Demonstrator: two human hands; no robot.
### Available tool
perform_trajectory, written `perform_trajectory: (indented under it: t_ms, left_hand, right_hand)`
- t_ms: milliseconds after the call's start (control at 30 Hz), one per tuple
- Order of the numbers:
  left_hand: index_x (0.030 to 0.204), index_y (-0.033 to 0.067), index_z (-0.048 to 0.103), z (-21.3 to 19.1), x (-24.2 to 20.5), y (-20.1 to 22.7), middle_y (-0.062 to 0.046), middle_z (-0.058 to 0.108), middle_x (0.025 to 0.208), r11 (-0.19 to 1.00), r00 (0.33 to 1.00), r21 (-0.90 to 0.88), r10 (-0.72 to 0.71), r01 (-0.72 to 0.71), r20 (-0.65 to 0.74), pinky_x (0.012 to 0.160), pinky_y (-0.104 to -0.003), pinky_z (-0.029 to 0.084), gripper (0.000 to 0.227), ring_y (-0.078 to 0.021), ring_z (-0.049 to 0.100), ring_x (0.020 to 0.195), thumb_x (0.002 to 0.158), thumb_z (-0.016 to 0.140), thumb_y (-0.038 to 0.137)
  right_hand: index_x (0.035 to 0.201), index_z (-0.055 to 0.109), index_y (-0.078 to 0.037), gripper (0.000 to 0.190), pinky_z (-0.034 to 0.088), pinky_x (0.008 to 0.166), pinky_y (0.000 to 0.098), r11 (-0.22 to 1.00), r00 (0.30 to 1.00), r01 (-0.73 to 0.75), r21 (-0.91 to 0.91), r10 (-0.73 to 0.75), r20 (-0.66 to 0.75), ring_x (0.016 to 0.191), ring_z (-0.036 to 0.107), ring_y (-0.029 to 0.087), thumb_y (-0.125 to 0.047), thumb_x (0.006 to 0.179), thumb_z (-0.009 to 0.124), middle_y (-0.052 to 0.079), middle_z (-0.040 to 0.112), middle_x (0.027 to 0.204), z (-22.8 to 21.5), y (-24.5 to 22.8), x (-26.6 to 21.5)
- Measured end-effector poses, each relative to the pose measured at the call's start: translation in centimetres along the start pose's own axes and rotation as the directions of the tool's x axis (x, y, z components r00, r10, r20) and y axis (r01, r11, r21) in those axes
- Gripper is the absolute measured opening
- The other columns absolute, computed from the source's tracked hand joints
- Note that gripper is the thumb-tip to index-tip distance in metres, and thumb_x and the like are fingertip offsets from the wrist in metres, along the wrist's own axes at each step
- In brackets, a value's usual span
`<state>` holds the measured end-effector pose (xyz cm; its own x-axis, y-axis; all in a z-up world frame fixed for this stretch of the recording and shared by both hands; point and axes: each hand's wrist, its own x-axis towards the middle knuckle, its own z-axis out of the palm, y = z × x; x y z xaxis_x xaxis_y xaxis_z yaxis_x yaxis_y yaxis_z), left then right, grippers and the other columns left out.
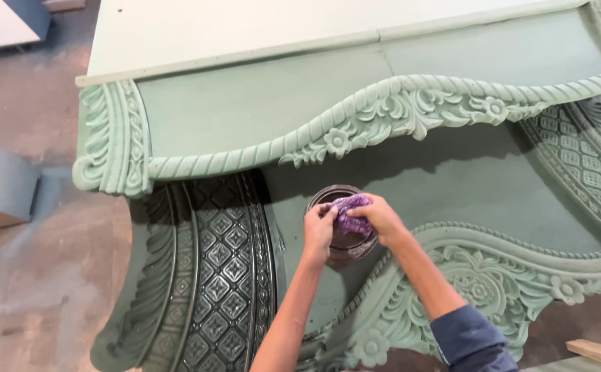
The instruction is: The person uses a purple cloth to wipe and clean the ornate, dark green carved leg of a large piece of furniture. They repeatedly dip the cloth into a metal bucket to re-saturate it before continuing to wipe the intricate patterns on the furniture leg.
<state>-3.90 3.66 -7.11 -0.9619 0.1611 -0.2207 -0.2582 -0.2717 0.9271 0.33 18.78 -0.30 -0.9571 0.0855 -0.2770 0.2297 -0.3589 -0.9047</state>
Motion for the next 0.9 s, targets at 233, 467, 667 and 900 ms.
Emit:
perform_trajectory:
  t_ms: [233, 467, 667, 900]
  left_hand:
    - [0.118, -0.0038, 0.067, 0.5, -1.3, 0.4, -0.009, 0.067, 0.102, 1.0, 0.994, -0.014, 0.003, -0.004, -0.112, 0.075, -0.03, 0.051, 0.029, -0.0162, 0.059, 0.086, 0.095, 0.074, 0.013]
    - [0.128, 0.0013, 0.055, 2.3, -3.4, 2.3, -0.009, 0.068, 0.112, 0.949, 0.974, -0.219, -0.226, 0.225, 0.018, 0.077, -0.031, 0.061, 0.047, -0.0162, 0.069, 0.095, 0.087, 0.077, 0.009]
    - [0.13, 0.001, 0.058, 2.5, -4.2, 3.1, -0.01, 0.07, 0.112, 0.894, 0.977, -0.395, -0.189, 0.212, 0.096, 0.076, -0.031, 0.06, 0.046, -0.0171, 0.07, 0.092, 0.088, 0.075, 0.007]
    - [0.124, 0.0023, 0.065, 2.7, -4.3, 2.8, -0.009, 0.069, 0.108, 0.935, 0.987, -0.321, -0.128, 0.152, 0.094, 0.075, -0.025, 0.056, 0.036, -0.0131, 0.065, 0.088, 0.089, 0.073, 0.004]
  right_hand:
    - [0.106, 0.067, 0.003, 0.026, 0.06, 0.077, 0.0339, 0.99, 0.985, 0.088, 0.112, -0.07, -0.157, 0.08, 0.071, 0.018, 0.004, 0.081, 0.071, 0.01, 0.073, 0.093, -0.3, 1.8, -0.1]
    - [0.113, 0.067, -0.004, 0.023, 0.055, 0.083, 0.0291, 0.974, 0.923, 0.225, 0.014, -0.208, -0.322, 0.092, 0.065, 0.012, -0.007, 0.091, 0.069, 0.003, 0.069, 0.102, 0.2, 2.6, -0.1]
    - [0.122, 0.065, 0.001, 0.03, 0.054, 0.083, 0.0301, 0.955, 0.94, 0.244, 0.17, -0.19, -0.283, 0.095, 0.065, 0.014, -0.02, 0.102, 0.06, 0.007, 0.069, 0.107, 1.6, 1.5, -2.4]
    - [0.126, 0.056, -0.007, 0.049, 0.056, 0.091, 0.0337, 0.894, 0.911, 0.354, 0.276, -0.262, -0.32, 0.101, 0.068, 0.015, -0.002, 0.08, 0.073, 0.002, 0.068, 0.11, 4.0, 1.0, -4.8]
